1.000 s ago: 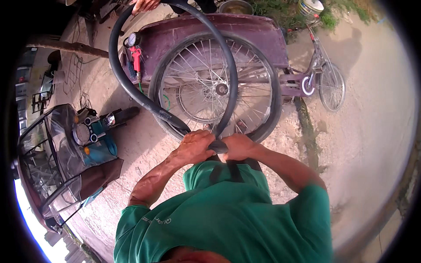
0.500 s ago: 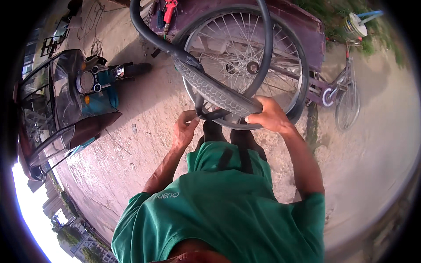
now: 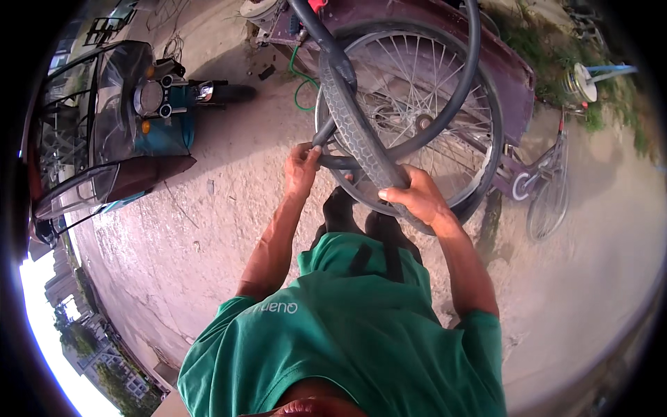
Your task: The person removes a bicycle tire from a wheel rim using a tire lever and pulls out the inner tube.
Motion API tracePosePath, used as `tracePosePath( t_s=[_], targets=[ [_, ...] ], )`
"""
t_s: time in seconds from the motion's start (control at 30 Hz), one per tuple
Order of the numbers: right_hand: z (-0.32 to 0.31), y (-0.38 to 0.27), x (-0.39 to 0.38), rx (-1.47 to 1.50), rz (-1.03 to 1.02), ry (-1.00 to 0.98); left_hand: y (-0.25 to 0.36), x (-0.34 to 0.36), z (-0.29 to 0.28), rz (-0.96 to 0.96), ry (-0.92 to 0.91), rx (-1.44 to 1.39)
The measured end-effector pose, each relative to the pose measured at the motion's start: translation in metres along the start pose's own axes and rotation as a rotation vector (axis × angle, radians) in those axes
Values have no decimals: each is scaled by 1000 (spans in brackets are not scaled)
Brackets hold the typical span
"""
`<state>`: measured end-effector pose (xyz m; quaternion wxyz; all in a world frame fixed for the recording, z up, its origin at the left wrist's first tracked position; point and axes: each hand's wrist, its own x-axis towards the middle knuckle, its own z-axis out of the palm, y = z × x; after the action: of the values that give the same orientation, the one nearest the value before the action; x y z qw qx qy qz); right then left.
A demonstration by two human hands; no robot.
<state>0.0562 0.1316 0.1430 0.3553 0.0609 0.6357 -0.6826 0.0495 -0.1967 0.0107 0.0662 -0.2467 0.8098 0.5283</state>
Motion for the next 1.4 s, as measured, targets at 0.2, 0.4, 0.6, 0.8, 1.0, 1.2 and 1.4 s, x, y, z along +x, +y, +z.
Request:
tracePosePath(
  t_s=[0.2, 0.4, 0.6, 0.8, 1.0, 1.2, 1.4],
  targets=[
    [2, 35, 4, -131, 20, 0, 0, -16, 4, 153, 16, 188],
    [11, 23, -13, -277, 94, 37, 14, -58, 20, -118, -79, -457],
    [9, 49, -8, -401, 60, 50, 12, -55, 32, -439, -66, -1021],
    [21, 46, 2, -344, 149, -6, -66, -33, 9, -194, 58, -846],
    [17, 49, 5, -474, 46, 39, 10, -43, -118, 193, 63, -396],
    [14, 61, 5, -590, 33, -21, -42, -70, -82, 26, 13, -319],
    [24, 31, -1, -927, -276, 38, -23, -102, -8, -210, -338, -569]
  ],
)
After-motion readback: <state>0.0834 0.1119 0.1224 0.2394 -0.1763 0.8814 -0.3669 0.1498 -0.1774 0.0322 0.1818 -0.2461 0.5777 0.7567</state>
